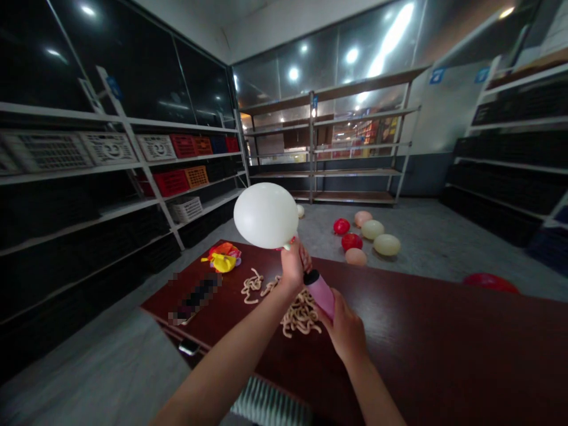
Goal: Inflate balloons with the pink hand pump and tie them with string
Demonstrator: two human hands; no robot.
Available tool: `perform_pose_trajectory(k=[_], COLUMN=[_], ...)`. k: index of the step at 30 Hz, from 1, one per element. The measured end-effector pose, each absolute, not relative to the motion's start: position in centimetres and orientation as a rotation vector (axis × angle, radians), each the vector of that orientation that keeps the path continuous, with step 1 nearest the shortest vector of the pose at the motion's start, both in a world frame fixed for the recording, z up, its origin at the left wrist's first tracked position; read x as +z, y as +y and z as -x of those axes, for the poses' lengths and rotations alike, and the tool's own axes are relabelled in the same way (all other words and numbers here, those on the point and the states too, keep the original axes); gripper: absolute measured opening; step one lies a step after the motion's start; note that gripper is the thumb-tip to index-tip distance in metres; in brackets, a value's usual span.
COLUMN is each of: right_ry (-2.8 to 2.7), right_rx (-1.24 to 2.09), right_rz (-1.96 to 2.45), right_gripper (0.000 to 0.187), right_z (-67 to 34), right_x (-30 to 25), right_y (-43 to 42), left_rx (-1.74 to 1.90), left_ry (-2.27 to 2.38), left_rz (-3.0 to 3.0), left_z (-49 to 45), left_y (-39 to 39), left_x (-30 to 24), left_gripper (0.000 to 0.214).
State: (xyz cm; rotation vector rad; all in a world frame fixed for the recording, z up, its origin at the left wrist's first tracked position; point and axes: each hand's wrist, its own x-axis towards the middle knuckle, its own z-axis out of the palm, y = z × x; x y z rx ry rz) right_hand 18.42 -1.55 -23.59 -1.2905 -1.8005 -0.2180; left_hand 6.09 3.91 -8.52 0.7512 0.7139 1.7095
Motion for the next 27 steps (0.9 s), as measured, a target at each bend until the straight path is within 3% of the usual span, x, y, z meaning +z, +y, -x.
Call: perform_pose_trajectory(k=[17, 27], right_ry=[-2.171, -2.146], right_rx=[-0.437, -0.413], right_rz=[1.201, 1.228], right_gripper=[0.041, 0.051], right_z=[-16.8, -16.9], right_x=[-21.7, -21.4], right_y=[-2.9, -3.2], left_rx=[1.721, 1.809], left_ry=[0.741, 0.742], left_rz=[-0.328, -0.387], left_z=[3.2, 9.4], left_y=[2.1, 1.6], left_x=[-12.5, -6.0], left_gripper=[0.041, 0.041])
